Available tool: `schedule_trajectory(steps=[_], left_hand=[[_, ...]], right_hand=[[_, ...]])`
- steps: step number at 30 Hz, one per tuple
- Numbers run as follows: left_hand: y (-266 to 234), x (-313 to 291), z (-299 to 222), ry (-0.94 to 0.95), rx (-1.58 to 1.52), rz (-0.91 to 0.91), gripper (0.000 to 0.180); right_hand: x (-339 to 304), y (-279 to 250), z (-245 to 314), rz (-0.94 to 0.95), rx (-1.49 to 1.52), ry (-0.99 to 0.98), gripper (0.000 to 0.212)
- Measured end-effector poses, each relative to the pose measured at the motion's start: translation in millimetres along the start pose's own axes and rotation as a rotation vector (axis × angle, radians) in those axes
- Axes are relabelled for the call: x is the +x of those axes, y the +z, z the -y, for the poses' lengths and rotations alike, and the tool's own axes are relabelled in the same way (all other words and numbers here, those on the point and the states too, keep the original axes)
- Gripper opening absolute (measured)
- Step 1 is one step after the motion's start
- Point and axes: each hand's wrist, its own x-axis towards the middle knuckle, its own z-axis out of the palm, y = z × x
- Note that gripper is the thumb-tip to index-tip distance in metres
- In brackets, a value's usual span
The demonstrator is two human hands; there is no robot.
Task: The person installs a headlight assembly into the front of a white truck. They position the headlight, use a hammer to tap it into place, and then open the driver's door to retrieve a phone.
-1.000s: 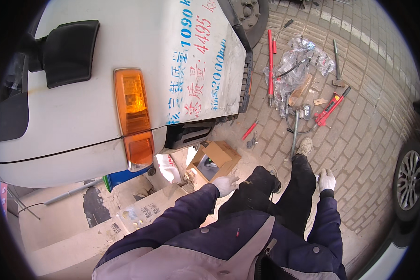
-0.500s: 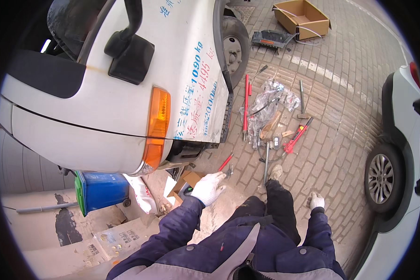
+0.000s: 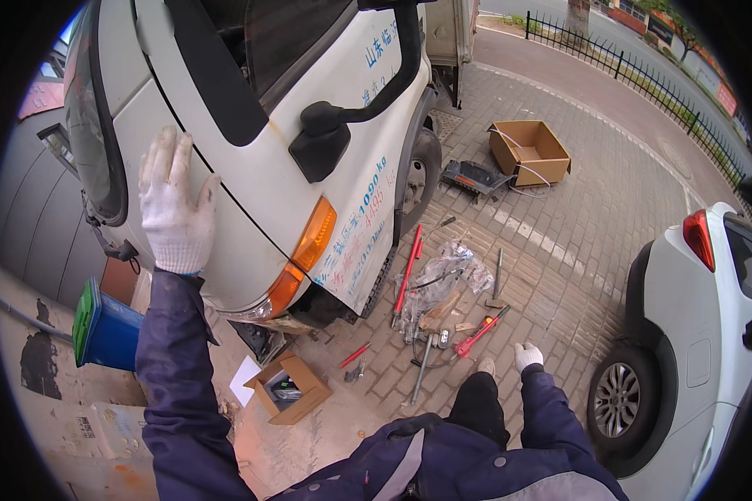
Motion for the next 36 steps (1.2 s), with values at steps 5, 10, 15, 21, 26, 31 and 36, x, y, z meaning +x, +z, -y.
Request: schedule_trajectory(steps=[5, 10, 15, 21, 26, 31, 36], left_hand=[[21, 35, 4, -0.135, 0.482, 0.137, 0.083], [26, 39, -2, -0.136, 0.629, 0.150, 0.084], [29, 39, -19, -0.167, 0.732, 0.146, 0.079], [18, 50, -31, -0.256, 0.609, 0.254, 0.089], [8, 65, -45, -0.415, 0.541, 0.338, 0.085], [39, 114, -28, -0.262, 0.646, -0.071, 0.081], [67, 140, -1, -0.234, 0.860, -0.076, 0.073]], right_hand=[[111, -82, 123, -0.008, -0.006, -0.190, 0.053], [242, -118, 178, 0.073, -0.008, -0.465, 0.051], [357, -139, 191, 0.259, -0.038, -0.373, 0.045], [378, -149, 185, 0.417, 0.186, -0.280, 0.029], [374, -174, 210, 0.421, 0.117, -0.364, 0.033], [412, -233, 298, 0.111, -0.314, -0.679, 0.048], [471, -274, 458, 0.057, -0.223, -0.876, 0.055]])
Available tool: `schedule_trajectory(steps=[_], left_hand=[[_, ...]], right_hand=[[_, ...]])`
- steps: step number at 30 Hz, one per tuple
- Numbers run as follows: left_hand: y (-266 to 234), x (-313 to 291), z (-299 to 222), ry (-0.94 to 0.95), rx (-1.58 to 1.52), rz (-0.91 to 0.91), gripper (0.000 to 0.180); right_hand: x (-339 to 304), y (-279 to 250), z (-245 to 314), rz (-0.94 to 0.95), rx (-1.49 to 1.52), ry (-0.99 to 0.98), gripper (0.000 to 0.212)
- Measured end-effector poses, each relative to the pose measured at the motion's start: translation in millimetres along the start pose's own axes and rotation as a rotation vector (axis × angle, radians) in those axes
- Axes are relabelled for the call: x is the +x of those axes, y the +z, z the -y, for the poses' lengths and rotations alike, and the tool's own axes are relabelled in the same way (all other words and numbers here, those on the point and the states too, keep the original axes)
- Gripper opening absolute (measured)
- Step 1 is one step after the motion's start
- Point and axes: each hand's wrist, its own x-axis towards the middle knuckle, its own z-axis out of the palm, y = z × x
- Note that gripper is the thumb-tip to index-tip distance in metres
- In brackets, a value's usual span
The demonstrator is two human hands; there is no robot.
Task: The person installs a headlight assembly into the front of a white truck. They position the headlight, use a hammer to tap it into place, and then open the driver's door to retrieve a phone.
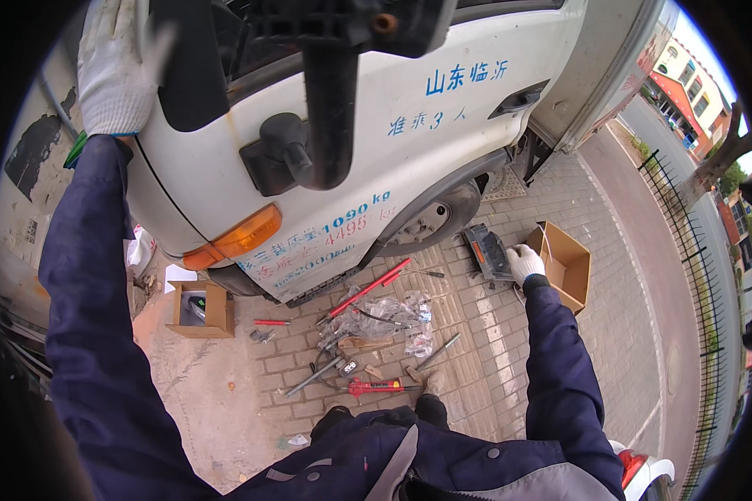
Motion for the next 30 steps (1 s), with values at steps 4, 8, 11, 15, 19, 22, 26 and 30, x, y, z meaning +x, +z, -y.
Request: schedule_trajectory(steps=[4, 8, 11, 15, 19, 22, 26, 30], left_hand=[[1, -10, 2, 0.026, 0.136, 0.151, 0.074], [-13, -16, -11, 0.041, 0.212, 0.267, 0.074], [-28, -21, -30, 0.034, 0.249, 0.367, 0.074], [-36, -35, -57, -0.006, 0.225, 0.471, 0.074], [-39, -45, -75, -0.064, 0.191, 0.526, 0.074], [-41, -49, -86, -0.108, 0.159, 0.554, 0.074], [-45, -55, -94, -0.158, 0.112, 0.582, 0.074], [-42, -61, -94, -0.198, 0.071, 0.605, 0.074]], right_hand=[[144, -46, 36, -0.177, -0.056, -0.187, 0.059], [263, -91, 62, -0.277, -0.100, -0.423, 0.060], [343, -116, 85, -0.364, -0.259, -0.621, 0.070], [428, -112, 102, -0.305, -0.590, -0.620, 0.076], [482, -108, 101, -0.195, -0.662, -0.690, 0.064], [501, -116, 95, -0.066, -0.554, -0.742, 0.066], [506, -119, 96, 0.023, -0.510, -0.750, 0.061], [493, -113, 97, -0.041, -0.610, -0.638, 0.060]])
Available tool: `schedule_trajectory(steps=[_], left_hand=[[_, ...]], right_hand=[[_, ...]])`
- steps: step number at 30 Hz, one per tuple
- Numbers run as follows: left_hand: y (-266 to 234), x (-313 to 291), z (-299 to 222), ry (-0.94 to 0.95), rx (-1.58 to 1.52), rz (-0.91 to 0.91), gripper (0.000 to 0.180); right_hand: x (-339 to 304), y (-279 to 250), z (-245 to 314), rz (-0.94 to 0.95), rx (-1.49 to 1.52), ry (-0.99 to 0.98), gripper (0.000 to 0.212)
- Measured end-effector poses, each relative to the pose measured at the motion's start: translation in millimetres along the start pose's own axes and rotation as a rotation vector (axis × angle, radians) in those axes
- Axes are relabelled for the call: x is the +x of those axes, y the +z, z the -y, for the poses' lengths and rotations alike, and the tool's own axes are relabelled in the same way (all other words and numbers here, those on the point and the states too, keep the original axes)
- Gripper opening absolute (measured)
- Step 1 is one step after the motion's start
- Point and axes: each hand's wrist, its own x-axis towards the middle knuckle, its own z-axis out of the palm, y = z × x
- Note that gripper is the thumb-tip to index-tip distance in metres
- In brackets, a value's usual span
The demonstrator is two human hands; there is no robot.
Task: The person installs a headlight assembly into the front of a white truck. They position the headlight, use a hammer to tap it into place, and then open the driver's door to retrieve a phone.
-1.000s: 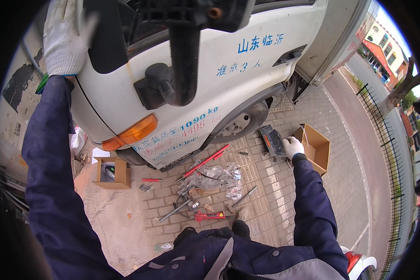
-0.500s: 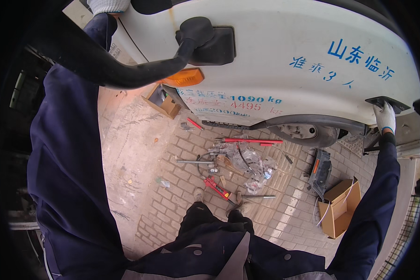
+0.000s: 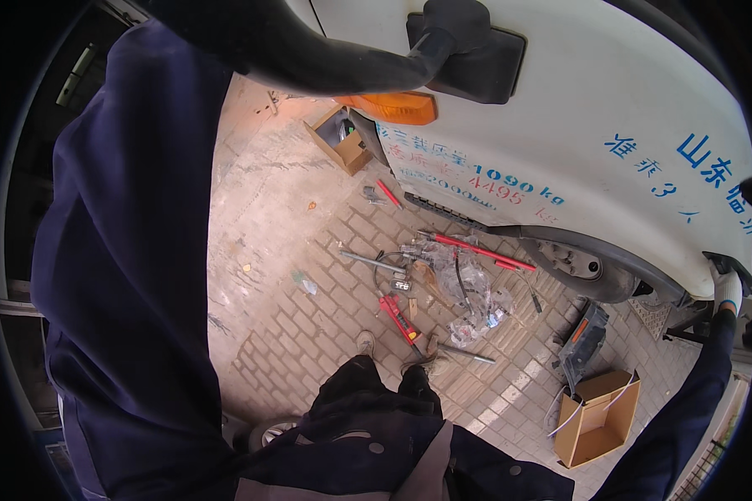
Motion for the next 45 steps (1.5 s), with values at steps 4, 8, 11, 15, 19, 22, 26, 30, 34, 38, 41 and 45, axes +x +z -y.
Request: schedule_trajectory(steps=[4, 8, 11, 15, 19, 22, 26, 30, 34, 38, 41, 45], left_hand=[[11, 2, 1, -0.043, -0.056, 0.041, 0.074], [16, 5, 4, -0.081, -0.096, 0.078, 0.074], [20, 6, 6, -0.102, -0.126, 0.095, 0.074], [28, 8, 9, -0.122, -0.168, 0.118, 0.075], [38, 12, 13, -0.140, -0.209, 0.137, 0.075], [44, 16, 15, -0.150, -0.240, 0.148, 0.075], [52, 23, 17, -0.161, -0.273, 0.163, 0.075], [62, 29, 18, -0.170, -0.296, 0.177, 0.075], [66, 34, 19, -0.175, -0.300, 0.181, 0.075], [66, 32, 19, -0.176, -0.311, 0.180, 0.075], [66, 28, 17, -0.175, -0.308, 0.172, 0.075], [62, 21, 12, -0.187, -0.310, 0.167, 0.076]], right_hand=[[-20, 0, -1, 0.005, -0.062, 0.108, 0.061], [-41, -2, -10, 0.010, 0.083, 0.002, 0.064], [-54, -3, -11, 0.011, 0.060, 0.008, 0.066], [-73, -10, -3, 0.019, -0.030, 0.092, 0.066], [-93, -18, 3, 0.008, 0.006, 0.093, 0.064], [-107, -24, 7, 0.010, -0.011, 0.102, 0.064], [-125, -33, 15, 0.028, -0.030, 0.135, 0.065], [-142, -39, 25, 0.021, 0.019, 0.141, 0.066], [-154, -33, 29, -0.114, 0.027, 0.094, 0.055], [-148, -15, 18, -0.193, -0.001, 0.085, 0.044], [-130, 1, 7, -0.253, -0.007, 0.065, 0.039], [-97, 17, -6, -0.253, -0.144, 0.070, 0.036]])
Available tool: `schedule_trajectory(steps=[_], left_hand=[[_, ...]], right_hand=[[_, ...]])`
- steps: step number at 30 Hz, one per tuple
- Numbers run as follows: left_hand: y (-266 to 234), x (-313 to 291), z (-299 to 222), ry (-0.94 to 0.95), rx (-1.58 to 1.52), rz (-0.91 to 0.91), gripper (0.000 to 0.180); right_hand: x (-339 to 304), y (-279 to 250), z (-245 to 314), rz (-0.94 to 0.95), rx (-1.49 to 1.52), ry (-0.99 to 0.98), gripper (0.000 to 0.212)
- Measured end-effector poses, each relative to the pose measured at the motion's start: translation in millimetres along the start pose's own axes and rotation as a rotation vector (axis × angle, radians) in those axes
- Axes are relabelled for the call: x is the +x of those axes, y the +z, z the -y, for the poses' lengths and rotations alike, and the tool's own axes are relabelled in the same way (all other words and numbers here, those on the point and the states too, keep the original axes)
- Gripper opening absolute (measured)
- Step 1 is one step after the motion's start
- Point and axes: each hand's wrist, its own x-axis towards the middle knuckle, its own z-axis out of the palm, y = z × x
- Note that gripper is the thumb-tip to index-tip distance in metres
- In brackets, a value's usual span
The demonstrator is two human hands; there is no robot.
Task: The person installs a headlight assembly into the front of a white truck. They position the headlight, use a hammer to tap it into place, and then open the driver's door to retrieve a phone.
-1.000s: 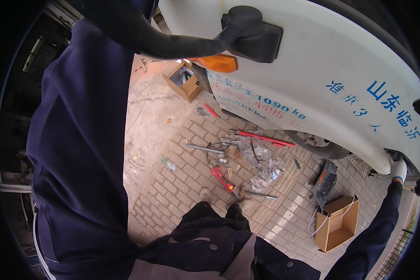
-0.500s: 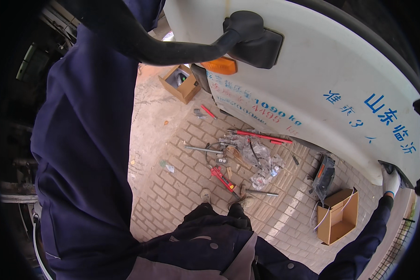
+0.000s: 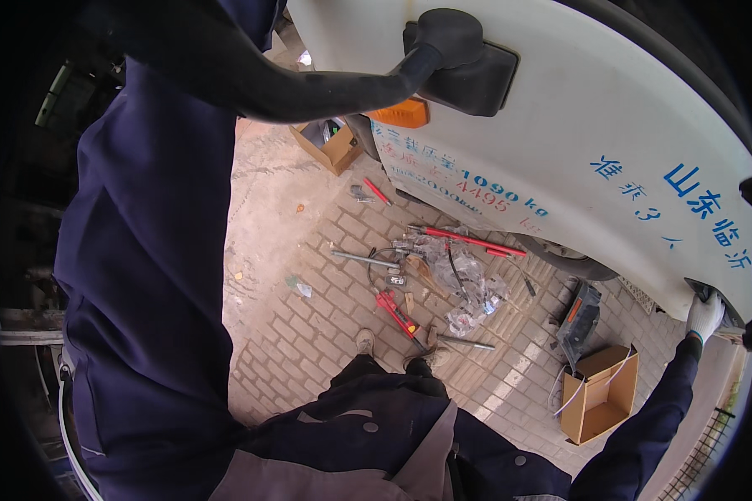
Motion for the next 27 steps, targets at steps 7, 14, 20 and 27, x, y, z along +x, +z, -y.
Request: schedule_trajectory(steps=[7, 14, 20, 27], left_hand=[[-17, -29, -15, -0.012, -0.008, 0.003, 0.076], [-16, -43, -19, -0.030, -0.013, 0.026, 0.076], [-22, -50, -23, -0.040, -0.033, 0.014, 0.076], [-19, -44, -23, -0.041, -0.075, 0.034, 0.077]], right_hand=[[67, 30, 22, -0.050, 0.030, 0.117, 0.042], [103, 60, 12, 0.005, 0.003, 0.134, 0.045], [106, 48, 12, 0.088, 0.176, 0.038, 0.043], [98, 10, 41, 0.179, 0.144, 0.146, 0.046]])
